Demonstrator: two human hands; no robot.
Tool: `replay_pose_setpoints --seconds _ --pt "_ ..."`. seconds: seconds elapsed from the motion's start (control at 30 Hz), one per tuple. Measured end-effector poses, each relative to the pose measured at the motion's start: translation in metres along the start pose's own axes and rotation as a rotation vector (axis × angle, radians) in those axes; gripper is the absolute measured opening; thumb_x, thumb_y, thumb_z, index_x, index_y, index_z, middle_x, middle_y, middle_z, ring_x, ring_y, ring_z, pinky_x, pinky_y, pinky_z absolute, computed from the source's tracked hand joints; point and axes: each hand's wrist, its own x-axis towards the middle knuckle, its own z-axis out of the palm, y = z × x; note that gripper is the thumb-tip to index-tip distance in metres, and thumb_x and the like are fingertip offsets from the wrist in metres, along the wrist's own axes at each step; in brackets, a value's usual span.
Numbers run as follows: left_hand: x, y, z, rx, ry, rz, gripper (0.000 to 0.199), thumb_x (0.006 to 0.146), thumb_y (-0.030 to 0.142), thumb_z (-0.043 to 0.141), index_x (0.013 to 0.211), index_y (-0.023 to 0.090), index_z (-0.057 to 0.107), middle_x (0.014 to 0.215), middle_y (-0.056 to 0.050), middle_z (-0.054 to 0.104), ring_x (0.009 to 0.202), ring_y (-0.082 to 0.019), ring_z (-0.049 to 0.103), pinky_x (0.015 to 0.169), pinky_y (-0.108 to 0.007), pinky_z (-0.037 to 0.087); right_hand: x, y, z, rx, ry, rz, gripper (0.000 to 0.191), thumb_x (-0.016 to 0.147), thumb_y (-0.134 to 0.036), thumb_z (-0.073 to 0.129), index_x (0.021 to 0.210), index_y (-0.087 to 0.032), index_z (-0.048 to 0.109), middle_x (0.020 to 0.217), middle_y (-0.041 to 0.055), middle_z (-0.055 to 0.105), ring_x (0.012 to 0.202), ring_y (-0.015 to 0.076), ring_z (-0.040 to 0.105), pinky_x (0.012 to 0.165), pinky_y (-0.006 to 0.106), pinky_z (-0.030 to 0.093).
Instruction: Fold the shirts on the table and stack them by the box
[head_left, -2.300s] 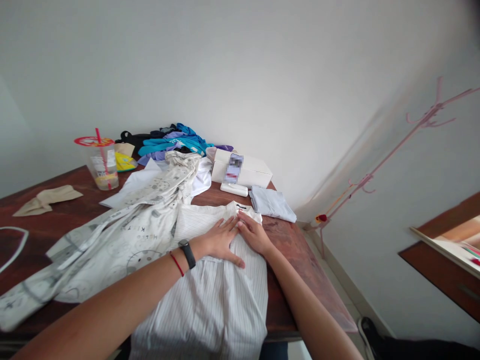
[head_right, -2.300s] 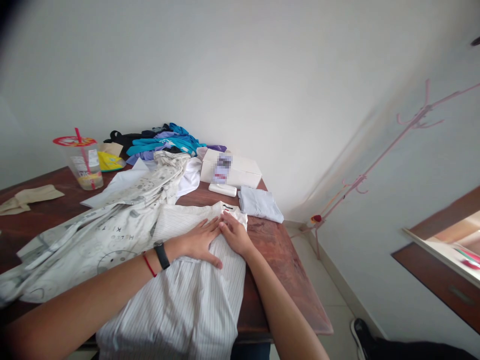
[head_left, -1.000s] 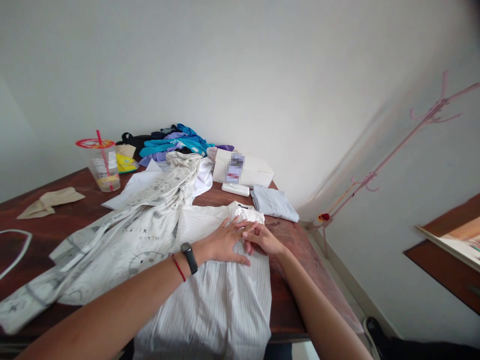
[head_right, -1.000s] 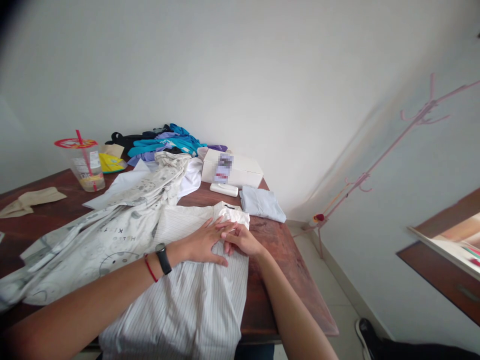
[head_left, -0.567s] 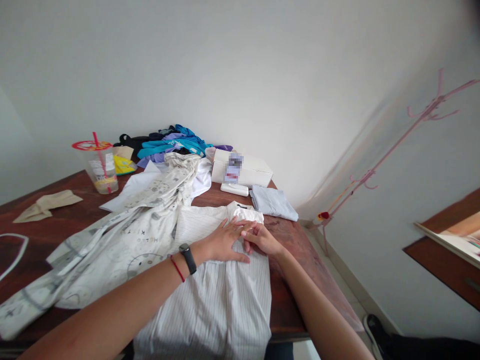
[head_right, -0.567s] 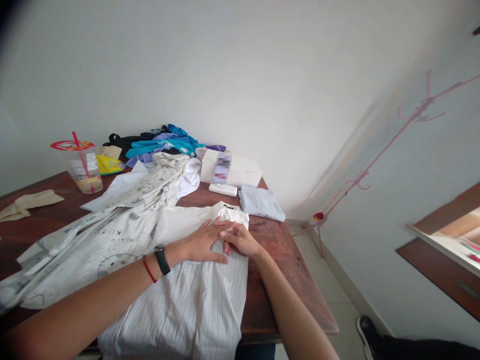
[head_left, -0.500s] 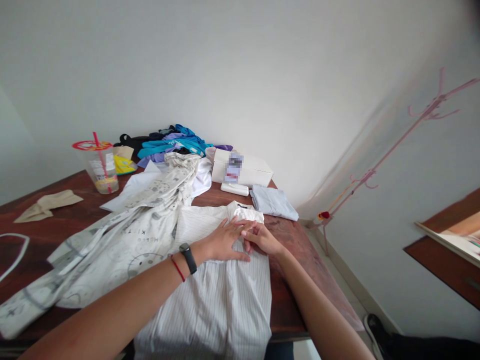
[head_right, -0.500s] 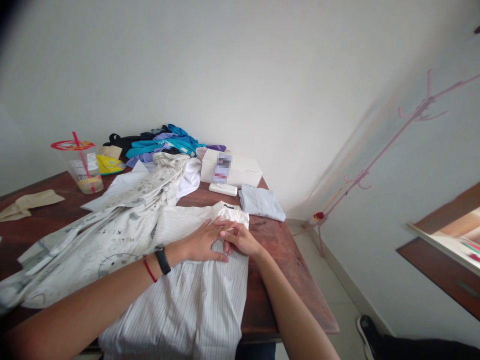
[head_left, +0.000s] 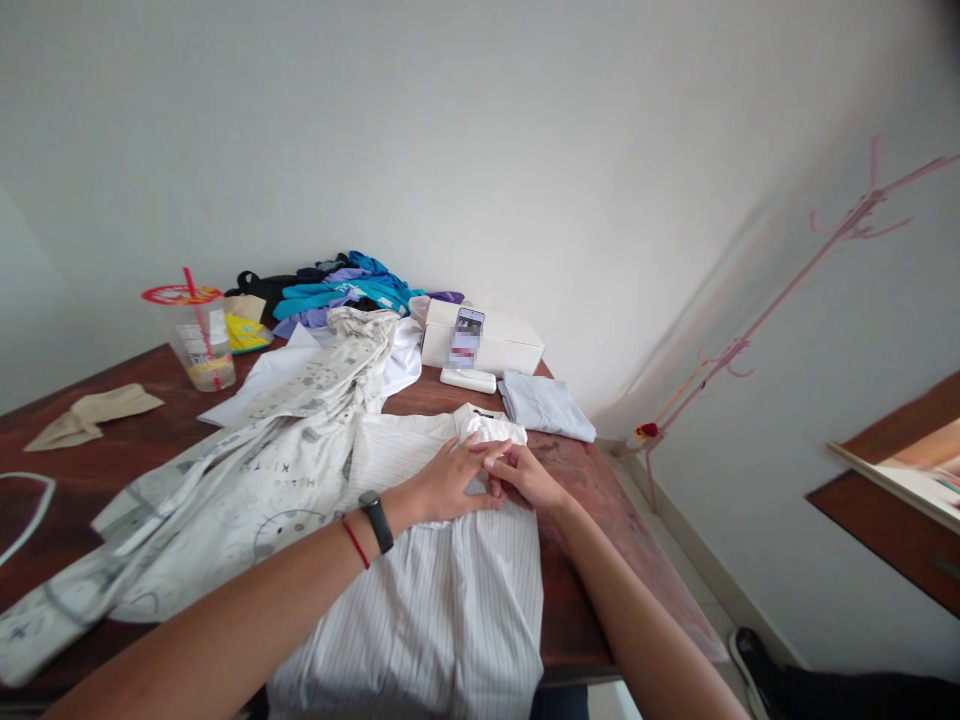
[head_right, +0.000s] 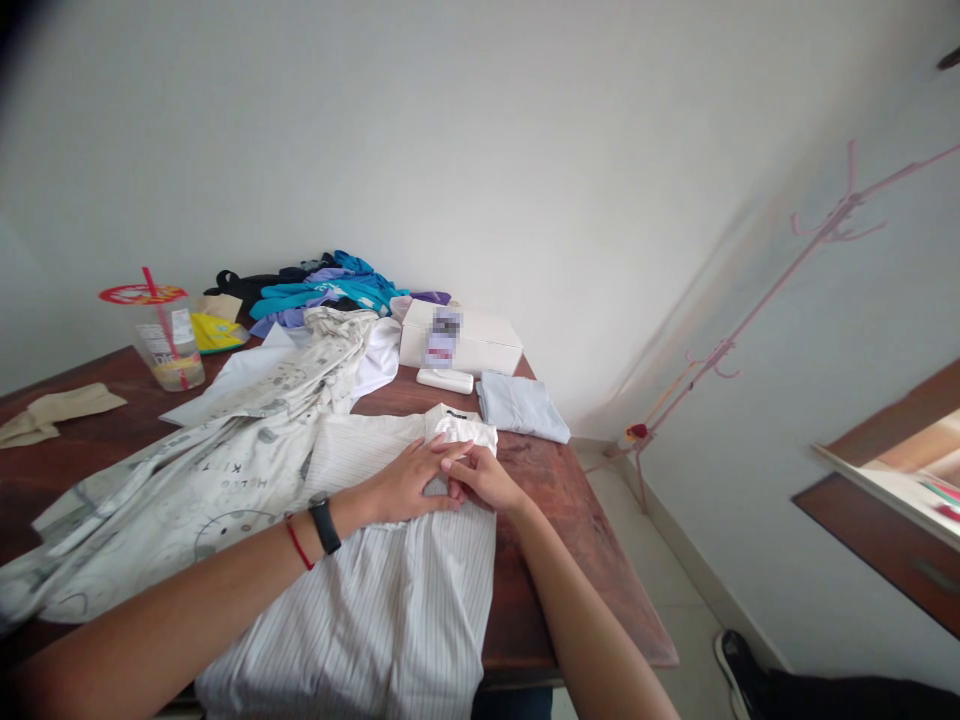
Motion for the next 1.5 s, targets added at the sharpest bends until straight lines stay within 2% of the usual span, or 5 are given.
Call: replay_pose_setpoints --seconds 0.3,0.57,1.1,1.33,1.5 --pt "0.000 -0.006 0.005 0.113 0.085 -0.121 0.120 0.079 0.072 0.069 0.163 0.025 -0.003 0.167 -0.019 0.022 0.152 -0.039 0.022 0.119 -0.063 0.022 0.001 -0.002 -0.005 0.064 0.056 0.036 0.064 0.085 -0.051 0.072 0.134 -0.013 0.057 0.055 -0.0027 0.067 0.039 0.0115 0.055 0.041 0.020 0.041" --pt "0.001 -0.002 -0.002 0.245 0.120 -0.013 0.104 0.082 0.077 0.058 0.163 0.026 0.018 0.168 -0.015 0.018 0.154 -0.040 0.015 0.121 -0.063 0.015 -0.002 -0.006 -0.007 0.206 -0.033 0.046 0.057 0.090 -0.055 0.065 0.127 -0.012 0.060 0.056 0.0004 0.069 0.043 0.0146 0.062 0.035 0.019 0.034" --pt "0.003 0.005 -0.007 0.178 0.044 0.055 0.081 0.089 0.075 0.050 0.155 0.029 0.040 0.158 -0.008 0.045 0.152 -0.037 0.024 0.122 -0.064 0.008 -0.003 -0.004 -0.005 0.245 -0.052 0.125 0.057 0.082 -0.063 0.068 0.105 -0.011 0.071 0.053 0.0049 0.069 0.035 0.0127 0.054 0.034 0.019 0.033" --pt "0.002 0.009 -0.012 0.069 0.105 0.108 0.065 0.096 0.072 0.038 0.141 0.029 0.057 0.141 -0.007 0.062 0.131 -0.030 0.053 0.118 -0.053 0.023 -0.003 0.002 -0.009 0.272 -0.042 0.105 0.057 0.080 -0.065 0.071 0.099 -0.012 0.072 0.060 0.0054 0.073 0.034 0.0099 0.050 0.035 0.019 0.035" --pt "0.003 0.010 -0.016 -0.011 0.149 0.199 0.061 0.103 0.064 0.027 0.135 0.026 0.062 0.132 -0.007 0.068 0.120 -0.026 0.061 0.108 -0.042 0.037 -0.004 0.005 -0.009 0.299 -0.123 0.044 0.058 0.078 -0.069 0.071 0.089 -0.013 0.072 0.071 0.0071 0.075 0.035 0.0097 0.051 0.037 0.022 0.035"
